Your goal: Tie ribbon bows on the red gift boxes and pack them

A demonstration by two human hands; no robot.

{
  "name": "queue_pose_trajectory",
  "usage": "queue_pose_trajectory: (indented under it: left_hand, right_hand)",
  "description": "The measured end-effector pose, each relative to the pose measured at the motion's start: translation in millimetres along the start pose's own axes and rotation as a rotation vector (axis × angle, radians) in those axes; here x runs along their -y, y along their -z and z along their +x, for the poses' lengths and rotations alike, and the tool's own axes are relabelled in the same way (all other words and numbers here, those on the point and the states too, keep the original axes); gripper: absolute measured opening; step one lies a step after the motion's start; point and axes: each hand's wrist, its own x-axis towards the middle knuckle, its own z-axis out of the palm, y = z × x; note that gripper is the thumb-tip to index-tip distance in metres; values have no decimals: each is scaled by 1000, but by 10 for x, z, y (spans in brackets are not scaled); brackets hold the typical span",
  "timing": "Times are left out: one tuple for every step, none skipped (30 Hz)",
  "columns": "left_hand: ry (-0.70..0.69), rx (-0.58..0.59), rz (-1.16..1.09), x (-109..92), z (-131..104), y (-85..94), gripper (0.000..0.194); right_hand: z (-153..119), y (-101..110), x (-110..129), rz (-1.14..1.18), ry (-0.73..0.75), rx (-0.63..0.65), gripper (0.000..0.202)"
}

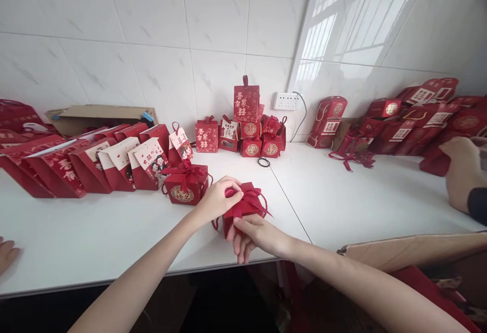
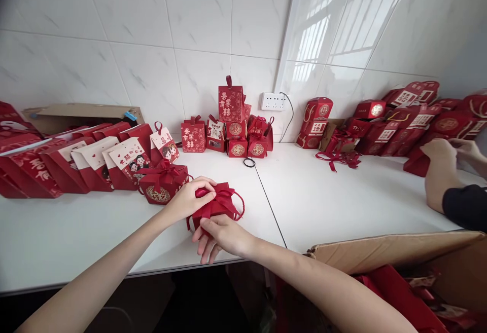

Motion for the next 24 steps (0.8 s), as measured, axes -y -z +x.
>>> queue_pose_trajectory:
  left_hand:
    - [2,-2,-3,-3,-3,-7,13]
    - [5,-3,-4,-3,-5,-14,13]
    - [7,-5,-5,-2,-6,-19,13]
    - [7,-7,-6,0,-7,-24,13]
    - [8,-8,-8,3,-8,-30,13]
    - [10,-10,-9,6,-8,-35,13]
    - [13,-11,-10,10,-7,-40,13]
    - [17,-14,-10,13,-6,-44,13]
    - [22,-16,-8,16,-5,-49,13]
    - [26,-20,-8,19,-4,-52,13]
    - [27,-21,-8,20,-3,-56,13]
    - [28,-22,-8,21,-1,-58,13]
    - [28,-22,-8,19,1,-60,13]
    - [29,-24,-9,16,2,-62,12]
    - [30,-25,-10,12,4,-64,12]
    - [31,-29,-8,6,5,-65,12]
    - [35,-30,-6,1,6,-65,12]
    - [40,-32,-3,-4,7,-66,13]
    - [45,-31,0,-7,7,-66,13]
    - [49,-31,3,-9,7,-67,14]
    - [51,-31,3,-8,6,-68,14]
    - [51,-32,2,-5,6,-69,14]
    - [49,-32,0,-1,6,-71,14]
    - [47,-34,-2,4,6,-73,14]
  right_hand:
    - [19,-29,2,18,13,-21,53]
    - [34,-50,7,27,22,-28,50]
    - [46,-65,14,31,29,-27,48]
    - [55,-77,20,35,30,-22,47]
    - [64,-86,25,38,28,-17,46]
    - [71,-95,27,40,23,-15,45]
    - [78,-102,28,40,19,-15,44]
    - [85,-109,28,40,16,-15,43]
    - [90,-114,27,39,14,-14,42]
    - [94,-118,27,40,15,-11,42]
    - [98,-121,27,43,17,-5,42]
    - [100,-122,28,47,20,1,43]
    - [102,-122,30,50,22,4,43]
    - [103,-122,33,49,24,5,43]
    - [104,-121,37,43,23,5,43]
    - [105,-119,40,33,23,3,44]
    - [105,-115,42,19,23,1,44]
    - [105,-110,43,4,25,1,44]
    - [106,-103,42,-11,28,4,44]
    - [107,-94,39,-24,32,10,44]
    - [110,-85,34,-36,36,18,44]
    - [114,-76,28,-50,39,26,45]
    - [120,-70,20,-65,40,34,45]
    - [129,-67,13,-81,42,39,45]
